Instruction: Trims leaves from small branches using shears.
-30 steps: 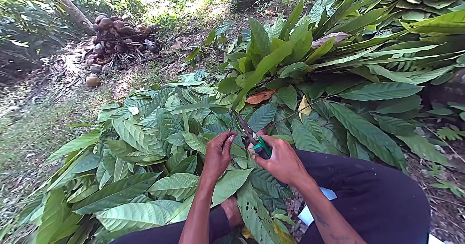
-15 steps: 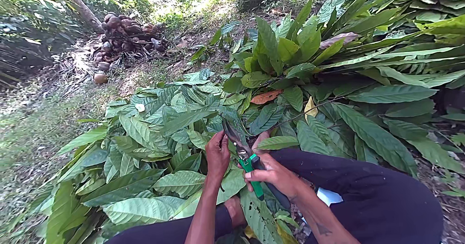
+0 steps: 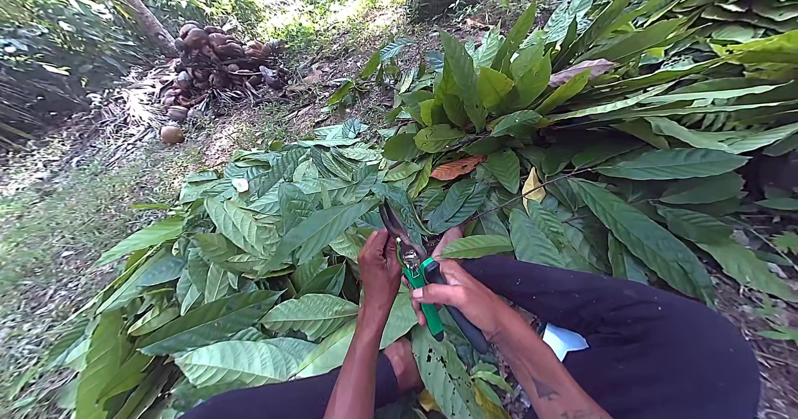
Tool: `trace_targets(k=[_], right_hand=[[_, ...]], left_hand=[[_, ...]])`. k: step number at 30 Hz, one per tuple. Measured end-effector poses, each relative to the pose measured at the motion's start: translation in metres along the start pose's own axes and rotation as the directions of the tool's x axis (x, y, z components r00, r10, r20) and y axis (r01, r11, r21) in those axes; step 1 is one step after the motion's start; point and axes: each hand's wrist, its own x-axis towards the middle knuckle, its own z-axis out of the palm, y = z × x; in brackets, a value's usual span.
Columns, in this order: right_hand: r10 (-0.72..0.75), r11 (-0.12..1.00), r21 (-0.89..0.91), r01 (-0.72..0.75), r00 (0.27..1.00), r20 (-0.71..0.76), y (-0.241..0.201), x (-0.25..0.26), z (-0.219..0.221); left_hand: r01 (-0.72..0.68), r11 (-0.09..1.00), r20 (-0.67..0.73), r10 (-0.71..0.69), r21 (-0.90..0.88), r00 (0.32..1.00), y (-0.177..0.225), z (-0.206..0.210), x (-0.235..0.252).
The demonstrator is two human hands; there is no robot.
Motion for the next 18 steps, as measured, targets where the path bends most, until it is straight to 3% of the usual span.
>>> trace_targets(k=[7,9,10,12,14,16,18], right_hand=[[-0.052,0.999,-0.002,0.052,0.993,-0.105,0.002,0.001,0.01],[-0.064,0.986,-0.162,0.04,0.987,-0.145,0.0,-0.002,0.011],[-0.06,0.94,-0.342,-0.001,0.984,-0.166,-0.005,-0.006,0.013],[-0.087,0.702,-0.709,-0.069,0.98,-0.181,-0.023,-0.021,0.022],[-0.384,0.348,-0.935,0.076,0.921,-0.068,-0.031,-0.038,0.034],[-0.566,0.033,-0.973,0.228,0.807,0.17,-0.048,-0.052,0.043],[-0.554,-0.125,-0.929,0.349,0.752,0.357,-0.078,-0.071,0.06]], left_hand=[[0.029,0.998,0.02,-0.028,-0.06,0.999,-0.002,-0.002,0.001],[0.154,0.972,0.039,-0.15,-0.176,0.988,0.0,-0.005,0.002],[0.228,0.938,0.046,-0.224,-0.26,0.973,0.0,-0.007,0.004],[0.377,0.799,0.097,-0.377,-0.469,0.921,0.0,-0.014,0.009],[0.48,0.607,0.193,-0.477,-0.633,0.857,-0.002,-0.028,0.013],[0.531,0.448,0.241,-0.556,-0.72,0.796,0.002,-0.047,0.019],[0.515,0.393,0.228,-0.581,-0.762,0.781,0.006,-0.074,0.025]])
